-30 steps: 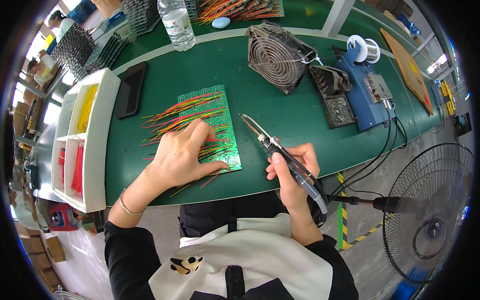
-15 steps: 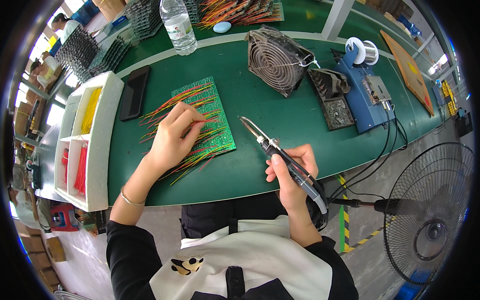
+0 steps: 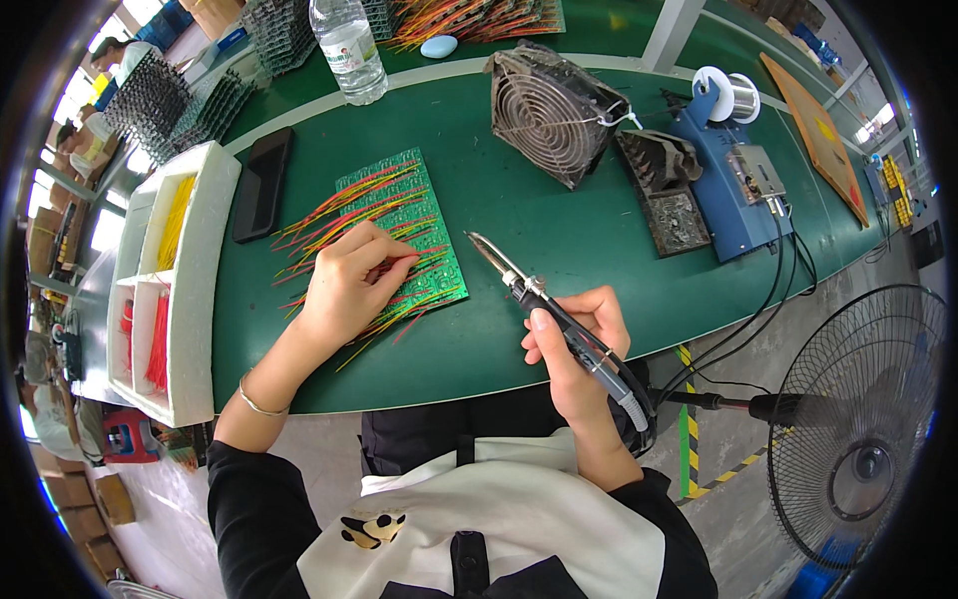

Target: The person solders wires to a circuit board using a soldering iron, places the board onto a stack, and then solders wires taken from a container onto a new circuit board.

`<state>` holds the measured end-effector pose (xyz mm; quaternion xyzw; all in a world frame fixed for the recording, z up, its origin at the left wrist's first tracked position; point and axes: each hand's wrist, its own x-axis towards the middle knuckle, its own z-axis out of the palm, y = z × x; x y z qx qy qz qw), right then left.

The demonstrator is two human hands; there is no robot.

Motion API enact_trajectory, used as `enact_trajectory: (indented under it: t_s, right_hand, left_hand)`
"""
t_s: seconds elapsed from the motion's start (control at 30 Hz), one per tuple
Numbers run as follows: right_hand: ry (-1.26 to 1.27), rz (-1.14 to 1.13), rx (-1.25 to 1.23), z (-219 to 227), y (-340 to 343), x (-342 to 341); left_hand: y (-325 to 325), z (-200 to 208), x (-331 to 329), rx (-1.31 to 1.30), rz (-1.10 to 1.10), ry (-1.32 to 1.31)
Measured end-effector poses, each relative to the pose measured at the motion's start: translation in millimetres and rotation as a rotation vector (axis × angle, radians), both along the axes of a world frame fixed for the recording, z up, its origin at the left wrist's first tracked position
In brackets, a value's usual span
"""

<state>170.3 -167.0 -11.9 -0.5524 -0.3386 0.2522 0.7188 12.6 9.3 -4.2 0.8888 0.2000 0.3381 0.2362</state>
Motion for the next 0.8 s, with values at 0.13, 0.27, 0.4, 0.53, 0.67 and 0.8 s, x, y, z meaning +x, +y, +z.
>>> enact_trajectory:
  t_s: [0.13,0.27,0.4,0.53,0.67,0.8]
  right_hand:
    - [0.002,0.003,-0.013,0.3,0.3,-2.1]
    - [-0.005,0.014,-0.03,0.0,1.4,-3.3]
    - [0.006,0.008,-0.034,2.7,2.1,-4.4]
    - [0.027,0.02,-0.057,4.1,4.2,-6.1]
    - [0.035,0.033,-0.062,2.2,4.9,-6.5]
    - [0.043,0.034,-0.062,0.9,5.4,-7.2]
  left_hand:
    - [-1.8,0.6,0.0,-0.007,0.013,0.014]
    - [-2.5,-0.2,-0.6,0.014,0.032,0.028]
    - [-3.4,1.4,-1.9,0.11,0.018,0.048]
    - [-4.7,1.2,-3.0,0.182,0.01,0.071]
    - [-6.4,4.2,-3.4,0.224,0.005,0.12]
    - [-6.4,4.0,-3.6,0.236,0.0,0.126]
